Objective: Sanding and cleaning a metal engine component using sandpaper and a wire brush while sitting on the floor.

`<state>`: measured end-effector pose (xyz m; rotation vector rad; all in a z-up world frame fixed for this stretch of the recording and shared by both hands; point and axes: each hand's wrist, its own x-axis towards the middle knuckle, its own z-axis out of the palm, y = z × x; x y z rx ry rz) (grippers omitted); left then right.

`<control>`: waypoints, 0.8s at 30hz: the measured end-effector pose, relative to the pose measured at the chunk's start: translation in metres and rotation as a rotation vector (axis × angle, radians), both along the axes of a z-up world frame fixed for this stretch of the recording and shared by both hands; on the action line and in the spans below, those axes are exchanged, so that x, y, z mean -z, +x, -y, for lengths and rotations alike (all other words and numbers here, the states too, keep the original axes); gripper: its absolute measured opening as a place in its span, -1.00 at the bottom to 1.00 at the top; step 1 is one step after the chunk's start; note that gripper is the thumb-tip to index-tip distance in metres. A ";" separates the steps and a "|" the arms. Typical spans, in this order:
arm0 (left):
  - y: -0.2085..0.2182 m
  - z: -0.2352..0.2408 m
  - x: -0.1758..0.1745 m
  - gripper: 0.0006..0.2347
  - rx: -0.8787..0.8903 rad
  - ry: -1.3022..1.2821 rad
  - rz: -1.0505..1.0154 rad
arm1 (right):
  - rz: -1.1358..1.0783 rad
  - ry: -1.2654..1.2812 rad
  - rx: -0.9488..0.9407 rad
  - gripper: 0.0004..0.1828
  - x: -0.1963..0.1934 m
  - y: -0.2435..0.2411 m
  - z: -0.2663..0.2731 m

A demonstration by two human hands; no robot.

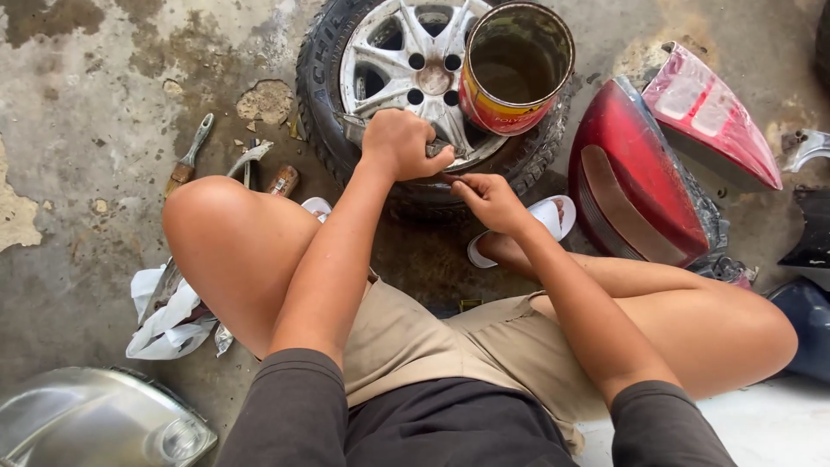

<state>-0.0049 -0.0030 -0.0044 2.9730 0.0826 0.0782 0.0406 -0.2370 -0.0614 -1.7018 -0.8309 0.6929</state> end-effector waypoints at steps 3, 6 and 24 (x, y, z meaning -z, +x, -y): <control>0.003 0.000 0.005 -0.51 0.006 0.025 -0.016 | 0.009 0.088 0.016 -0.78 0.007 -0.003 -0.017; 0.000 0.003 0.003 -0.51 0.015 0.013 -0.040 | -0.064 0.076 -0.013 -0.76 0.017 -0.003 -0.010; 0.004 -0.001 0.008 -0.53 0.015 0.038 0.010 | 0.084 -0.141 0.087 -0.70 0.006 -0.010 -0.031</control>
